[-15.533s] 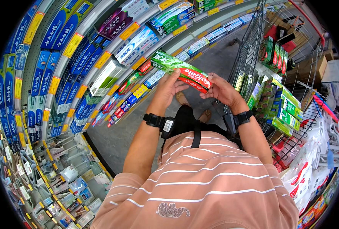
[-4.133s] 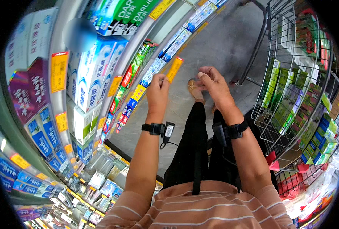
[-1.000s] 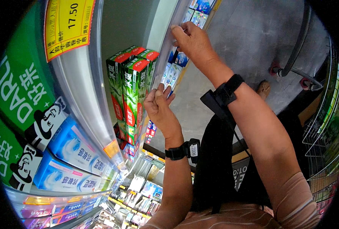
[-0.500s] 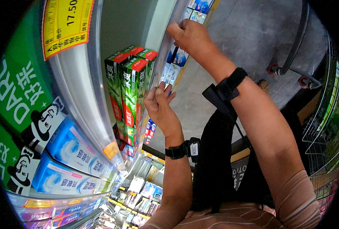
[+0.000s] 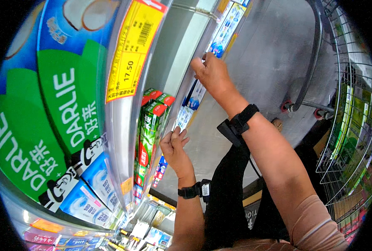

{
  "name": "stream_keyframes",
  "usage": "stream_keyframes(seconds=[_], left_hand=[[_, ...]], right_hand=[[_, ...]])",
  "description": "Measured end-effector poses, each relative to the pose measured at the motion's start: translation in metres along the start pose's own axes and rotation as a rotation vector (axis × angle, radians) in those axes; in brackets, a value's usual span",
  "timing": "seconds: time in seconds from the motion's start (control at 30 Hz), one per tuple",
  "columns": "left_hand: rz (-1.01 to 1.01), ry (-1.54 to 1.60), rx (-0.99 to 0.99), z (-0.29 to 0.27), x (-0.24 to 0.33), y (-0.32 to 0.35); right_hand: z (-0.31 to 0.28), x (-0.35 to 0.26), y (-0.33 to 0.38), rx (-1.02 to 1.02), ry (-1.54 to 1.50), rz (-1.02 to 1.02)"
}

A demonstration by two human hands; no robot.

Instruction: The person is restocking toothpaste boxes on a supermarket shelf. They pick up boxes from a shopping cart, inspect them, and place them onto the shelf in an organized manner. The person handles multiple boxes of different brands, including Colgate and Darlie, and occasionally adjusts the price tags on the shelf.

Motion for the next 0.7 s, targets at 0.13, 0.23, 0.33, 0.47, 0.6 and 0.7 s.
stream_keyframes(seconds=[0.13, 0.23, 0.33, 0.47, 0.6, 0.7], left_hand=[[-0.014, 0.014, -0.009, 0.004, 0.003, 0.000], [-0.017, 0.024, -0.017, 0.006, 0.001, 0.002], [-0.027, 0.031, -0.007, 0.006, 0.001, 0.003], [-0.008, 0.021, -0.028, 0.010, 0.006, 0.004], [0.003, 0.008, -0.036, 0.012, 0.008, 0.002], [-0.004, -0.002, -0.042, 0.011, 0.006, 0.002]], right_hand=[[-0.008, 0.013, -0.024, 0.097, -0.119, -0.031], [-0.022, 0.012, -0.041, 0.113, -0.186, -0.059], [-0.032, -0.009, -0.036, -0.040, -0.298, 0.085], [-0.040, -0.010, -0.047, -0.068, -0.188, 0.081], [-0.039, 0.002, -0.058, -0.020, -0.227, 0.090], [-0.050, -0.011, -0.063, 0.005, -0.280, 0.053]])
Point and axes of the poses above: each hand's wrist, its own y-axis away from the middle knuckle, its own z-axis out of the palm, x = y × z, the point moved 2 cm from there along -y, towards the middle knuckle, and after that the axes turned 1 degree about x, right-handed, at the moved point
